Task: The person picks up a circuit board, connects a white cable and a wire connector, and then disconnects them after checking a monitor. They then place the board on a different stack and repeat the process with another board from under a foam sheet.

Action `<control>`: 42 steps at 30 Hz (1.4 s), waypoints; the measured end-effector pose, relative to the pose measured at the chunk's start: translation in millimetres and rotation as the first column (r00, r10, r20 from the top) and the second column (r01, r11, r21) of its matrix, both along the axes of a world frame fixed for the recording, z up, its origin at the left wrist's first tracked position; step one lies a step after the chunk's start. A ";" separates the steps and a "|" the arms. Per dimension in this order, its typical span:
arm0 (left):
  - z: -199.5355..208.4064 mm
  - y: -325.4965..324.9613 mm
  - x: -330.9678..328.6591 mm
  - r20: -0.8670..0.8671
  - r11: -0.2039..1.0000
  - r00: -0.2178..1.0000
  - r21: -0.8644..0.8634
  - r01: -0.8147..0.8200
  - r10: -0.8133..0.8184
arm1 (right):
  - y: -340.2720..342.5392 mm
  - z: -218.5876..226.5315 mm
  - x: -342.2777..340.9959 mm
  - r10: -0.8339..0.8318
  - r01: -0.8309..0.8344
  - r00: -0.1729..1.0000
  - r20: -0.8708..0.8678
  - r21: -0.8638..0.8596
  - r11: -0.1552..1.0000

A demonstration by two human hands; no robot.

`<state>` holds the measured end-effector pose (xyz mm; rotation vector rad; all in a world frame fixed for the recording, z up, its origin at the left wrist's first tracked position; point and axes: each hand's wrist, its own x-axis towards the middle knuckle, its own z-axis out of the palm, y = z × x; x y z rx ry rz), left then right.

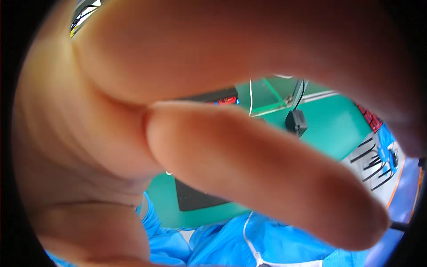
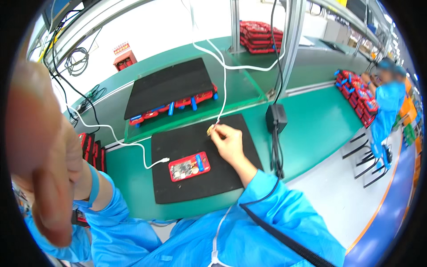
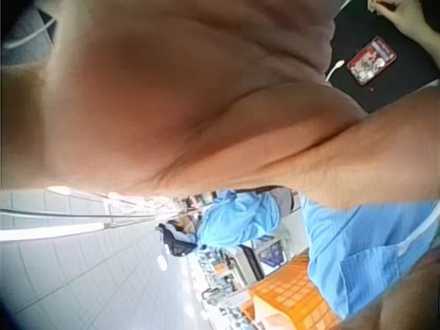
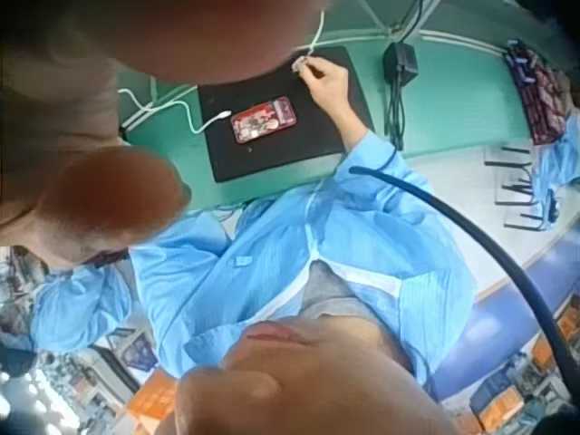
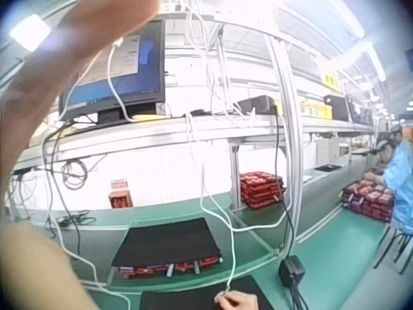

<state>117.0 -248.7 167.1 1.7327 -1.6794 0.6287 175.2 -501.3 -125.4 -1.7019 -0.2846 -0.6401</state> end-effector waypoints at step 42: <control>-294.9 -18.9 3.1 -1.000 0.767 0.001 0.013 -0.641 0.018 | 45.8 -16.9 -12.4 0.407 -0.422 0.906 -0.118 -0.345 0.839</control>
